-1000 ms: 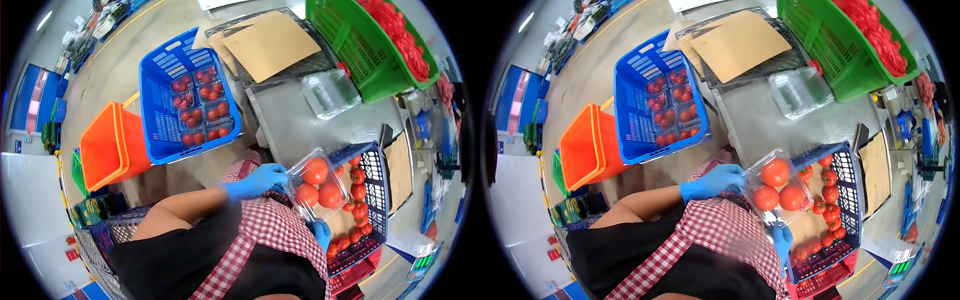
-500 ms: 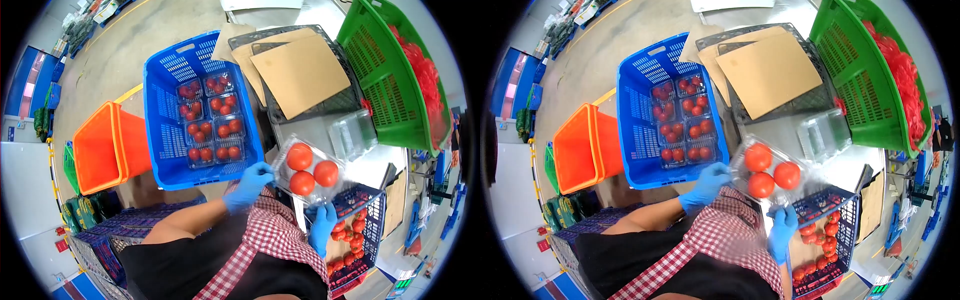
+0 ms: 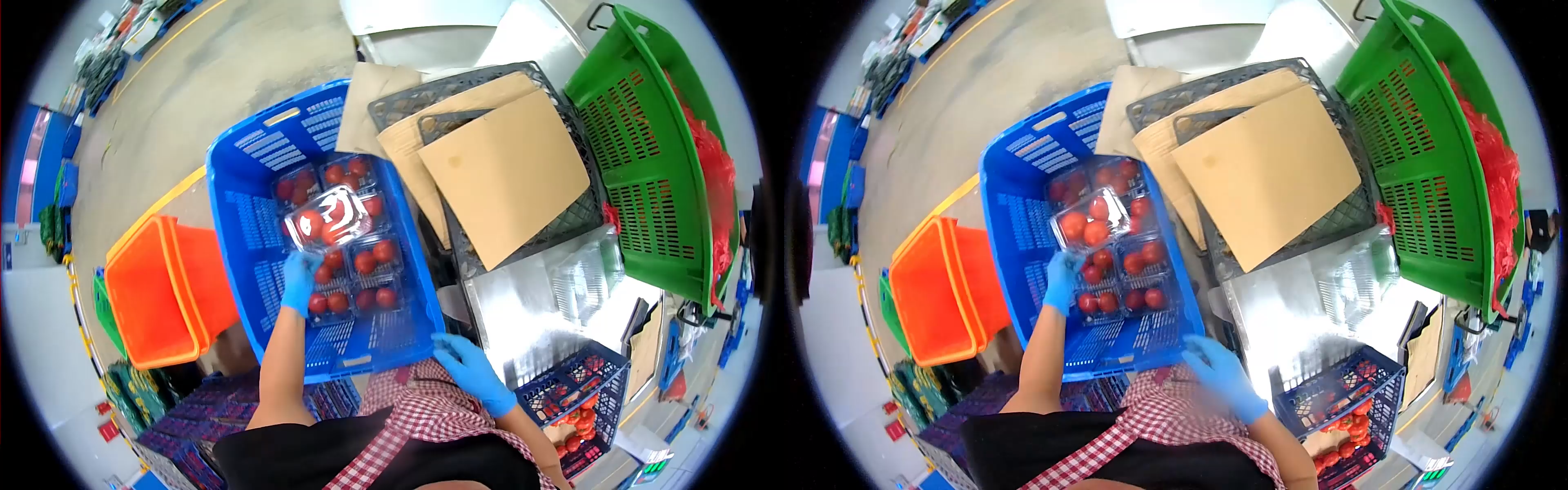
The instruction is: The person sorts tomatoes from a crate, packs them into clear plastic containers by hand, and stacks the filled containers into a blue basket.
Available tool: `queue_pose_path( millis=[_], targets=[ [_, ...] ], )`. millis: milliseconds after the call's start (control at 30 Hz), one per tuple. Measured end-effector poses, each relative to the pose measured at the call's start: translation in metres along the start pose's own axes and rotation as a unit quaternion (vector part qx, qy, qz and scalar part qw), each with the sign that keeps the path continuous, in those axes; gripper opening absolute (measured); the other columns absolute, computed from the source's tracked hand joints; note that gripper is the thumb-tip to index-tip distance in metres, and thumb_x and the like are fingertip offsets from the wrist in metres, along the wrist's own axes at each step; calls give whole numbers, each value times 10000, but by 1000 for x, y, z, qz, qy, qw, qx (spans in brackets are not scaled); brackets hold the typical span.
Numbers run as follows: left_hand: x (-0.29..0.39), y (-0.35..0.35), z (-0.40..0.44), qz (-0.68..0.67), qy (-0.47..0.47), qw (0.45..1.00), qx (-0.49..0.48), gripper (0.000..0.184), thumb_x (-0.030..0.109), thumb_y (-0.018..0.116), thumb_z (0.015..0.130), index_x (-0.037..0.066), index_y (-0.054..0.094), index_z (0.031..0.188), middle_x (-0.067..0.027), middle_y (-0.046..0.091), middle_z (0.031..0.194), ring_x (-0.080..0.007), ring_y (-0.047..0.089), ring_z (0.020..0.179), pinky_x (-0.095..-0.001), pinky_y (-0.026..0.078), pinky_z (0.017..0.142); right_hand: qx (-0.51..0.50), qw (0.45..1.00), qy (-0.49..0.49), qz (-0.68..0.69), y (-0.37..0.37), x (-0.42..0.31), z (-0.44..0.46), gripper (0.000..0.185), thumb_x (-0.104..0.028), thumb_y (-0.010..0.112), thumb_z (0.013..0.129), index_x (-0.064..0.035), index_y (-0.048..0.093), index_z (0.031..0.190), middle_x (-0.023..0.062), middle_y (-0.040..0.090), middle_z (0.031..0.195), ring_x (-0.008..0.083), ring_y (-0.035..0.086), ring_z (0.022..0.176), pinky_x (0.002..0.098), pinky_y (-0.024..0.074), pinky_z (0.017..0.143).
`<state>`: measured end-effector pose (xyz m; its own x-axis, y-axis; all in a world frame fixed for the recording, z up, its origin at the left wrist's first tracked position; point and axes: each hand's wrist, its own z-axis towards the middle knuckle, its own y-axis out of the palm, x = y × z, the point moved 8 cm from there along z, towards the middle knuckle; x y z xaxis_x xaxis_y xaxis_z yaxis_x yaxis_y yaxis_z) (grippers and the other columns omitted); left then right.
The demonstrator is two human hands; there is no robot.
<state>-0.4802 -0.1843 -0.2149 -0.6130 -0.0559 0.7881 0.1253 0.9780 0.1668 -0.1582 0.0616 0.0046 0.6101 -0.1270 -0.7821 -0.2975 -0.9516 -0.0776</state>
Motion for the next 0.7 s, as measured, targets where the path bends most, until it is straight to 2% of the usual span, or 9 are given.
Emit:
queue_pose_path(
  millis=[167, 200, 267, 333, 367, 400, 533, 667, 700],
  targets=[
    [-13, 39, 144, -28, 10, 999, 27, 56, 29, 541, 819, -1, 572, 783, -99, 559, 828, -208, 573, 827, -340, 537, 758, 105, 989, 89, -49, -35, 95, -40, 316, -215, 593, 902, -11, 603, 1143, 109, 653, 1026, 159, 603, 939, 282, 469, 837],
    [1, 53, 159, 394, 224, 890, -40, 81, 70, 576, 831, 14, 584, 774, -84, 588, 859, -187, 572, 812, -329, 529, 703, 129, 985, 107, -51, -44, 108, -51, 315, -236, 599, 889, -23, 615, 1122, 116, 655, 1032, 192, 614, 946, 300, 472, 852],
    [-51, 51, 227, -32, -44, 998, -22, 152, 128, 502, 900, 55, 613, 827, -55, 623, 816, -171, 569, 698, -290, 490, 655, 183, 968, 169, -15, -56, 132, -76, 339, -277, 611, 869, -28, 623, 1098, 133, 656, 1029, 234, 626, 937, 323, 479, 848],
    [-74, 23, 285, 89, -32, 995, 12, 270, 200, 466, 916, 31, 645, 1026, -73, 653, 914, -200, 600, 752, -334, 494, 710, 231, 953, 192, -45, -64, 145, -98, 364, -314, 623, 855, -25, 634, 1076, 153, 654, 1004, 244, 636, 882, 333, 493, 809],
    [-90, 18, 305, 62, -131, 989, -27, 309, 201, 462, 910, 32, 635, 1103, -74, 653, 960, -215, 607, 794, -351, 489, 738, 245, 942, 222, -49, -63, 151, -110, 371, -325, 626, 851, -26, 637, 1071, 158, 655, 988, 246, 639, 863, 336, 498, 797],
    [-54, 20, 254, 324, -58, 938, 107, 407, 310, 469, 918, -28, 637, 1070, -80, 648, 976, -218, 580, 830, -354, 476, 725, 261, 936, 227, -67, -62, 155, -118, 369, -338, 626, 848, -38, 644, 1063, 157, 661, 956, 243, 643, 835, 335, 504, 779],
    [-51, 35, 221, 125, -63, 990, 25, 207, 223, 528, 856, 64, 654, 896, -19, 582, 857, -167, 494, 671, -322, 420, 579, 185, 952, 242, -33, -43, 183, -148, 406, -374, 592, 869, -40, 614, 1100, 154, 650, 970, 261, 632, 861, 352, 495, 794],
    [86, 93, 17, 308, 341, 828, 323, 306, 217, 623, 829, -37, 644, 997, -169, 636, 992, -278, 590, 856, -395, 486, 782, 170, 976, 132, 27, -55, 188, -183, 421, -345, 578, 899, -22, 577, 1169, 163, 625, 1087, 229, 611, 965, 326, 481, 846],
    [108, 139, -41, 332, 410, 797, 296, 301, 221, 614, 863, -36, 636, 1020, -205, 609, 1061, -303, 583, 965, -390, 466, 840, 174, 979, 99, 21, -59, 181, -189, 432, -345, 574, 904, -14, 567, 1181, 168, 617, 1109, 228, 604, 985, 325, 476, 861]
  ],
)
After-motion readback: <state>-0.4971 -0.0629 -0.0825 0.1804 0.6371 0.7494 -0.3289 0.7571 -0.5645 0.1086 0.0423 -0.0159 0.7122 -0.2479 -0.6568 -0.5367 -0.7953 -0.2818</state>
